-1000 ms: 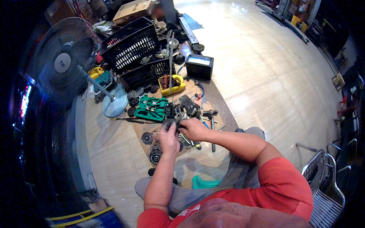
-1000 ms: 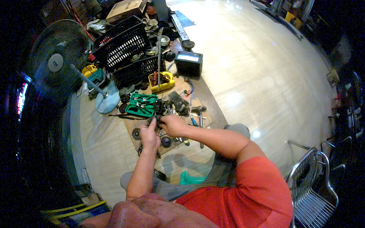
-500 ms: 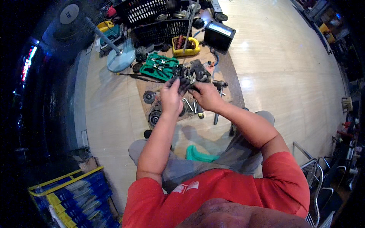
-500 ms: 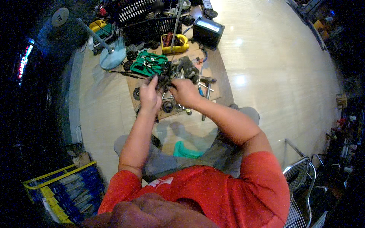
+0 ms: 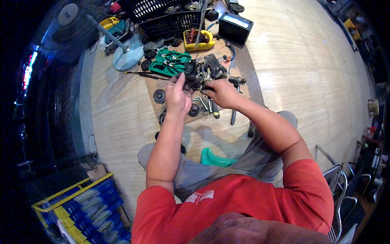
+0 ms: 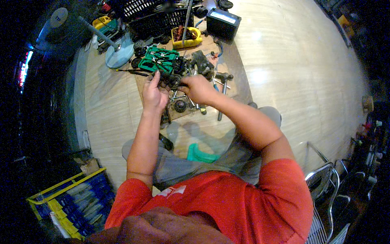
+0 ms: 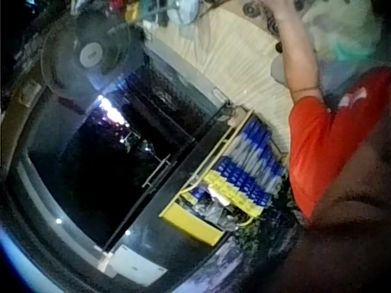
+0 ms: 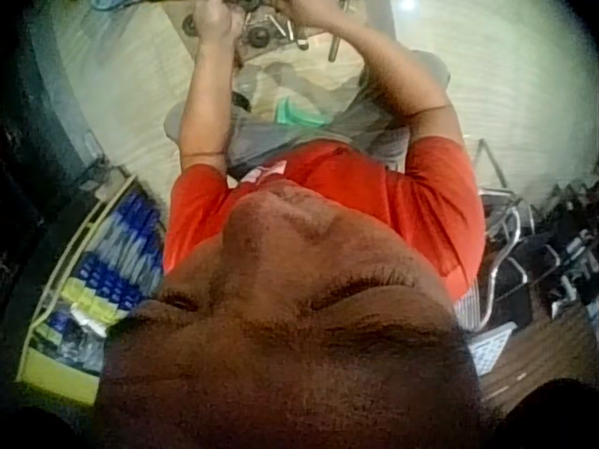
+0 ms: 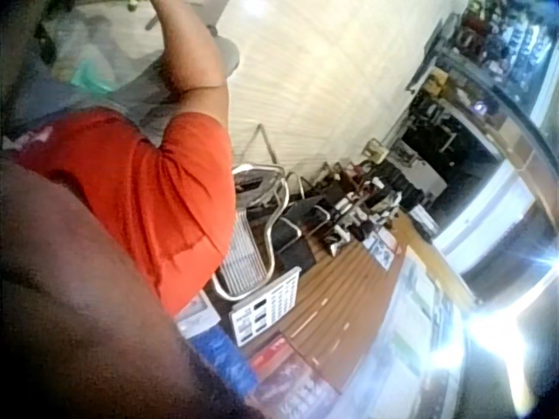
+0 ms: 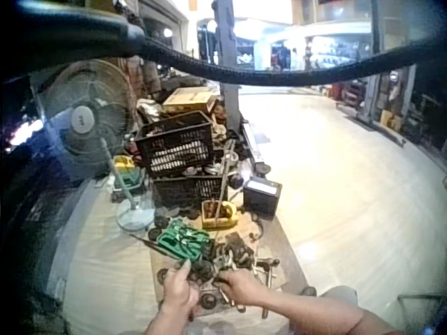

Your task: The person holds a metal automotive component and uses pliers to manipulate a small internal piece, then picks up a gear and a spring from the floor and slides them onto a metal shaft.

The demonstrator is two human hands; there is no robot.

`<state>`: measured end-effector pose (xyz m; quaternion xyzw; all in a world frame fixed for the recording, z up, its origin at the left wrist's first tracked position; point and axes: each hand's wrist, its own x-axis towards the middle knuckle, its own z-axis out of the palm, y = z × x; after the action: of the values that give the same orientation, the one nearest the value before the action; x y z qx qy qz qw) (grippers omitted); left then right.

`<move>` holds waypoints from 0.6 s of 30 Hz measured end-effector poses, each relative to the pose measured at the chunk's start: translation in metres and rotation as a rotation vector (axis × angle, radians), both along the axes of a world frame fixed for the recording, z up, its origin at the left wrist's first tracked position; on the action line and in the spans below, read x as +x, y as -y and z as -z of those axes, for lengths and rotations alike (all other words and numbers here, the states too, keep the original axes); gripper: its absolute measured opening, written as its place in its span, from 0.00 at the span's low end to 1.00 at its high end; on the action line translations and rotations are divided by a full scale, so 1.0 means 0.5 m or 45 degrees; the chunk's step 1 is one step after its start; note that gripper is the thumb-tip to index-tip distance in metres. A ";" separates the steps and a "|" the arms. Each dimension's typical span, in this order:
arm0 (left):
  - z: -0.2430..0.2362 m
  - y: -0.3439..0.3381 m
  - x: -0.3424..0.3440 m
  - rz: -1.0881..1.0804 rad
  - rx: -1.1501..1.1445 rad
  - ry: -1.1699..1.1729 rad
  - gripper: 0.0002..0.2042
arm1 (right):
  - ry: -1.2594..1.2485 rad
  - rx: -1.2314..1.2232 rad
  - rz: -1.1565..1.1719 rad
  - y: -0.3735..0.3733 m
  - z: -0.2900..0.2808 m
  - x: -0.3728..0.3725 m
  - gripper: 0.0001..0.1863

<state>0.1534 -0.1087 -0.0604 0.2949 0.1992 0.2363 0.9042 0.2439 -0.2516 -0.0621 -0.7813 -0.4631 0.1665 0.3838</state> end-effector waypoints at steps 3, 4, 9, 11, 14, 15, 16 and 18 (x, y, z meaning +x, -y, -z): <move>-0.004 -0.008 -0.008 0.147 0.074 -0.039 0.05 | -0.063 -0.116 -0.166 0.007 -0.015 0.031 0.12; -0.004 -0.011 -0.011 0.209 0.101 -0.067 0.05 | -0.025 -0.151 -0.197 0.011 -0.022 0.039 0.12; -0.020 0.007 -0.021 0.550 0.351 -0.259 0.05 | 0.140 -0.265 -0.293 0.030 -0.017 0.094 0.11; -0.019 0.023 -0.016 0.650 0.532 -0.447 0.06 | 0.241 -0.291 -0.309 0.039 -0.011 0.111 0.10; -0.008 0.037 -0.026 0.692 0.885 -0.604 0.07 | 0.289 -0.229 -0.373 0.033 -0.026 0.103 0.10; -0.003 0.041 -0.024 0.707 1.002 -0.669 0.07 | 0.321 -0.227 -0.368 0.034 -0.024 0.101 0.11; 0.006 0.045 -0.023 0.697 1.109 -0.716 0.07 | 0.353 -0.225 -0.365 0.035 -0.021 0.099 0.11; 0.013 0.054 -0.018 0.662 1.323 -0.802 0.08 | 0.379 -0.251 -0.334 0.034 -0.018 0.095 0.12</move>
<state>0.1442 -0.1356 -0.0671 0.7864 0.2365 -0.0218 0.5702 0.2913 -0.2685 -0.0533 -0.7642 -0.5937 0.1424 0.2081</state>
